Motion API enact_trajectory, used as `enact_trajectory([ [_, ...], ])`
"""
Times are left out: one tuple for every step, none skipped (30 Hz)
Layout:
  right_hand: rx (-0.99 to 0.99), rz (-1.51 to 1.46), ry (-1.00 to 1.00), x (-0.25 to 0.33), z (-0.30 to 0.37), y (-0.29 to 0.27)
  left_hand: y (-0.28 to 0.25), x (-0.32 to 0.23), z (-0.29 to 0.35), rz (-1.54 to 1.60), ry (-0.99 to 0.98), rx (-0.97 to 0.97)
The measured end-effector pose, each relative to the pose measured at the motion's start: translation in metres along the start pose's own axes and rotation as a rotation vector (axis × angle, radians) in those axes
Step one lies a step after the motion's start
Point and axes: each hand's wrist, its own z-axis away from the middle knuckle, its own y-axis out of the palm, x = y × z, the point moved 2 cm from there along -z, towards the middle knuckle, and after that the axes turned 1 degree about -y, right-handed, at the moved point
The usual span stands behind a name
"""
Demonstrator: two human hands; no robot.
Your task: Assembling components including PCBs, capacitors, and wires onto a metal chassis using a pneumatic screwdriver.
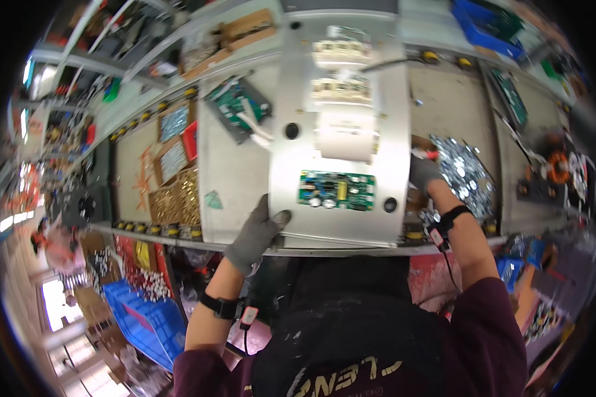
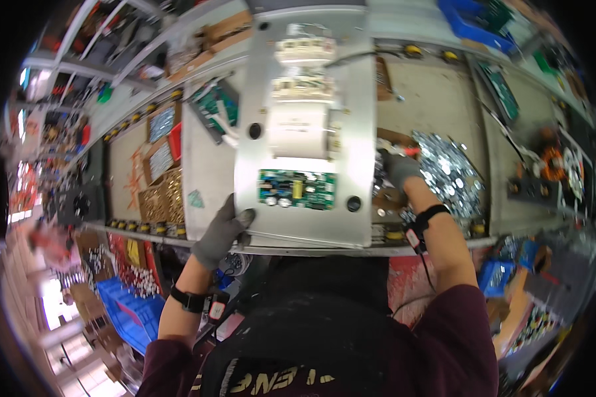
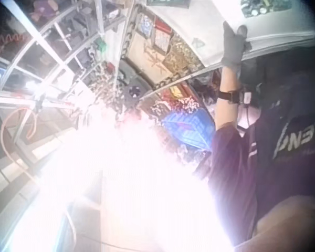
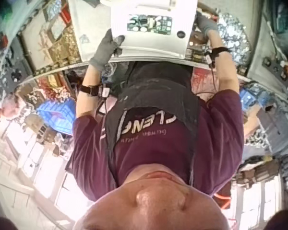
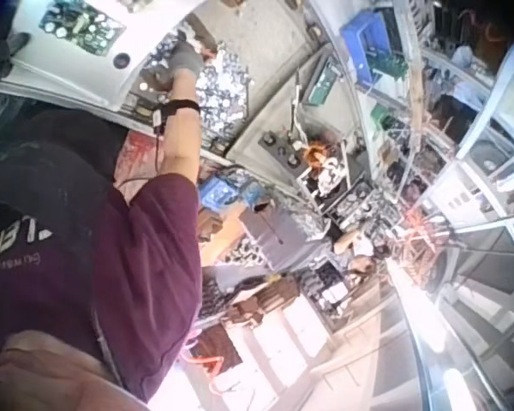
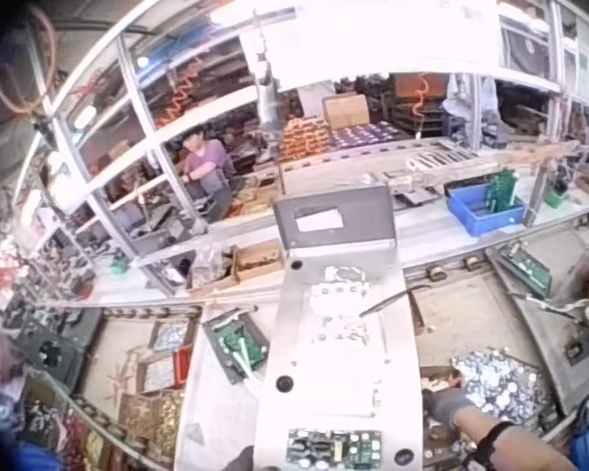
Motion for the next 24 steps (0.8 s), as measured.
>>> enact_trajectory([
  [0.076,0.119,-0.065,-0.002,-0.008,0.009,-0.001,0.000,0.000,0.015,-0.019,0.006],
  [-0.018,0.118,-0.190,0.001,-0.014,0.017,-0.002,0.000,0.001,0.008,-0.003,-0.004],
  [-0.063,0.147,-0.228,0.000,-0.019,0.024,-0.002,0.000,0.001,0.015,0.001,0.005],
  [-0.002,0.079,-0.192,-0.001,-0.024,0.032,-0.003,0.000,0.002,0.001,0.013,-0.010],
  [0.021,0.066,-0.173,-0.002,-0.025,0.035,-0.003,0.001,0.002,-0.008,0.015,-0.008],
  [0.046,0.064,-0.140,-0.003,-0.023,0.034,-0.005,0.003,0.002,-0.017,-0.007,-0.002],
  [0.067,0.051,-0.098,-0.003,-0.017,0.028,-0.007,0.006,0.002,-0.002,0.009,-0.003],
  [0.085,0.023,-0.044,-0.002,-0.009,0.019,-0.011,0.011,0.001,-0.018,0.008,0.013],
  [0.089,-0.032,0.041,0.000,0.004,0.005,-0.015,0.015,-0.002,-0.017,0.042,0.042],
  [0.032,-0.140,0.138,0.002,0.020,-0.012,-0.024,0.021,-0.006,0.005,0.036,0.060],
  [-0.075,-0.309,0.240,0.006,0.039,-0.030,-0.035,0.026,-0.013,0.009,0.017,0.045],
  [-0.326,-0.541,0.181,0.018,0.063,-0.046,-0.049,0.031,-0.021,0.112,0.060,-0.031],
  [-0.579,-0.736,0.118,0.029,0.088,-0.063,-0.064,0.035,-0.030,0.204,0.095,-0.100],
  [-0.526,-0.983,0.159,0.041,0.114,-0.071,-0.077,0.037,-0.045,0.335,0.044,-0.130],
  [-0.486,-1.228,0.187,0.058,0.137,-0.072,-0.085,0.038,-0.060,0.344,0.047,-0.111],
  [-0.434,-1.155,0.205,0.080,0.150,-0.068,-0.087,0.035,-0.076,0.492,0.078,-0.048],
  [-0.405,-1.113,0.113,0.099,0.162,-0.068,-0.086,0.033,-0.091,0.633,0.077,0.009],
  [-0.505,-1.072,0.305,0.119,0.167,-0.057,-0.083,0.029,-0.105,0.654,0.109,0.048],
  [-0.464,-1.542,0.460,0.132,0.168,-0.049,-0.078,0.027,-0.117,0.744,0.106,0.115],
  [-0.444,-1.669,0.281,0.143,0.171,-0.053,-0.073,0.025,-0.126,0.835,0.117,0.194],
  [-0.429,-1.791,0.181,0.152,0.173,-0.056,-0.069,0.024,-0.133,0.841,0.106,0.200],
  [-0.442,-1.777,0.185,0.157,0.174,-0.063,-0.066,0.024,-0.139,0.871,0.103,0.216],
  [-0.461,-1.881,0.254,0.161,0.177,-0.069,-0.064,0.024,-0.142,0.910,0.116,0.256],
  [-0.479,-1.982,0.316,0.163,0.181,-0.078,-0.064,0.024,-0.145,0.910,0.099,0.248],
])
